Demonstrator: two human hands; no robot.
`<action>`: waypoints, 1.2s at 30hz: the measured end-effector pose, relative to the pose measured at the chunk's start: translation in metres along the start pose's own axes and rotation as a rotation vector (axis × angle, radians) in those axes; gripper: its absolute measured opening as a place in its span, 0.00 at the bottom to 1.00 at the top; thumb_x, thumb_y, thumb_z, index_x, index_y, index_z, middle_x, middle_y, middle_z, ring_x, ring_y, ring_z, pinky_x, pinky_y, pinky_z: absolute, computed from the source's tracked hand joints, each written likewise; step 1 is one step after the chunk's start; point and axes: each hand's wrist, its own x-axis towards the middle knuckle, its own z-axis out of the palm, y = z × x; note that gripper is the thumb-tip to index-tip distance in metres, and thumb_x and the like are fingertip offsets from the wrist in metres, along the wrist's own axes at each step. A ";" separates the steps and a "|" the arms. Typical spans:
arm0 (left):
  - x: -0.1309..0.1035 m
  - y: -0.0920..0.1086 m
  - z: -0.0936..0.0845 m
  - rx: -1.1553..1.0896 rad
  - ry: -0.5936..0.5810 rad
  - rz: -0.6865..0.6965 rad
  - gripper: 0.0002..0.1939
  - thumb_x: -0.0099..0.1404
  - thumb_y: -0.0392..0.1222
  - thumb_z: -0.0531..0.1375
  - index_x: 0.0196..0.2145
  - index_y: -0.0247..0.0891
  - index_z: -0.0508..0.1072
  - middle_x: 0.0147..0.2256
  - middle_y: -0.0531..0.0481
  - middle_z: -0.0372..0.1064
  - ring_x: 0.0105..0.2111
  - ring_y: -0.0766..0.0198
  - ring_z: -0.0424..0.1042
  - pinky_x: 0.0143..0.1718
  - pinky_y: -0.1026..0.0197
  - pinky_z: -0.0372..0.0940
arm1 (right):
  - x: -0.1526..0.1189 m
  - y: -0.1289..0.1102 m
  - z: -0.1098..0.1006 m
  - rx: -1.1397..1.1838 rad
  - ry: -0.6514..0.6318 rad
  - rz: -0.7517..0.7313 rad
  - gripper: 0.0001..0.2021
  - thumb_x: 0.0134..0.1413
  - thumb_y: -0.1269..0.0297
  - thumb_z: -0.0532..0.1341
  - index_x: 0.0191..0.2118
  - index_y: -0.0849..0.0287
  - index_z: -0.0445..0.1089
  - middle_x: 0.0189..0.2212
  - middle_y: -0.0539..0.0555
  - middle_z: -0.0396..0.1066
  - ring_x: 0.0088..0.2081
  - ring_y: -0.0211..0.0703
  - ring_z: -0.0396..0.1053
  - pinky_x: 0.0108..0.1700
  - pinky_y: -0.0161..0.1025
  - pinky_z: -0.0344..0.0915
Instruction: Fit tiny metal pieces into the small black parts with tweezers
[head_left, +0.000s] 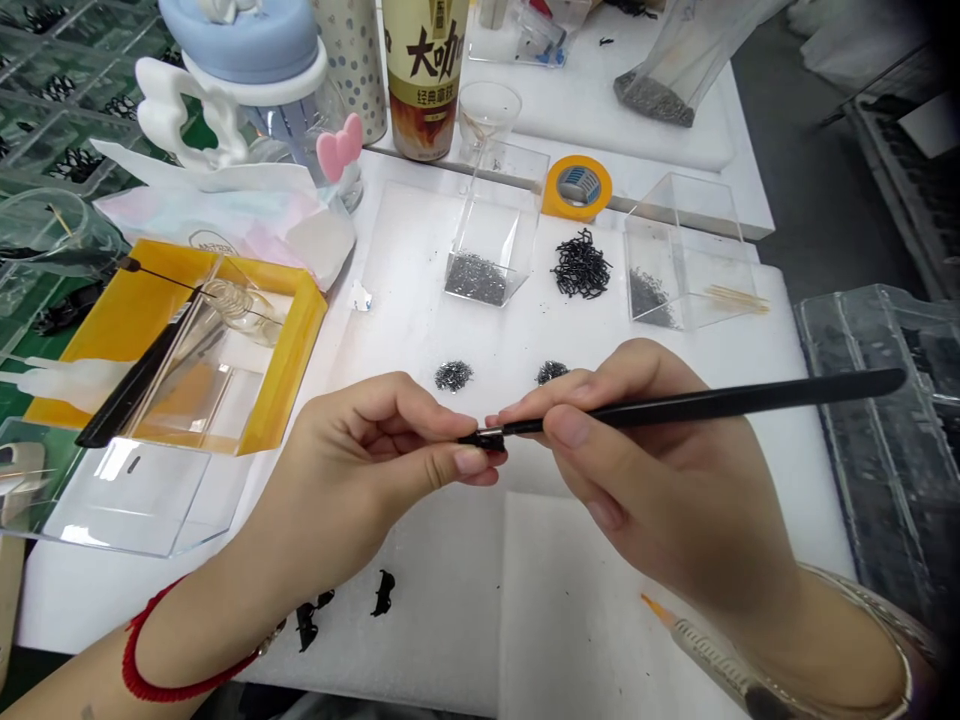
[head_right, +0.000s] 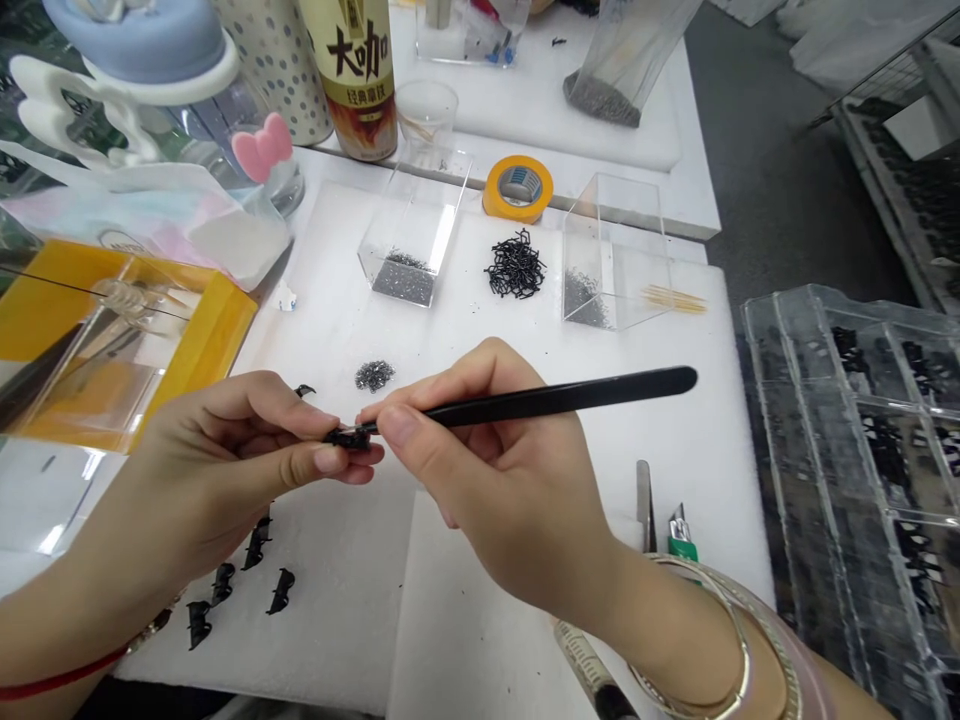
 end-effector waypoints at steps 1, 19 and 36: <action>0.000 0.000 0.000 0.009 0.005 0.000 0.08 0.57 0.29 0.67 0.28 0.40 0.76 0.27 0.57 0.79 0.30 0.69 0.79 0.35 0.74 0.73 | 0.000 0.000 0.000 0.007 -0.008 0.002 0.06 0.55 0.68 0.65 0.30 0.53 0.67 0.30 0.49 0.78 0.12 0.26 0.55 0.13 0.30 0.55; 0.000 -0.001 0.001 0.050 -0.007 0.023 0.07 0.58 0.29 0.66 0.29 0.41 0.76 0.28 0.58 0.79 0.31 0.69 0.79 0.37 0.72 0.74 | 0.002 -0.002 -0.003 0.077 -0.078 0.014 0.07 0.56 0.69 0.64 0.31 0.54 0.66 0.28 0.45 0.76 0.12 0.24 0.53 0.11 0.28 0.50; 0.003 -0.001 0.001 0.052 0.000 0.028 0.07 0.58 0.29 0.67 0.29 0.40 0.76 0.28 0.57 0.79 0.30 0.68 0.79 0.37 0.70 0.74 | 0.005 0.001 -0.005 0.096 -0.115 0.035 0.06 0.58 0.67 0.63 0.31 0.54 0.66 0.27 0.45 0.73 0.13 0.26 0.56 0.14 0.32 0.55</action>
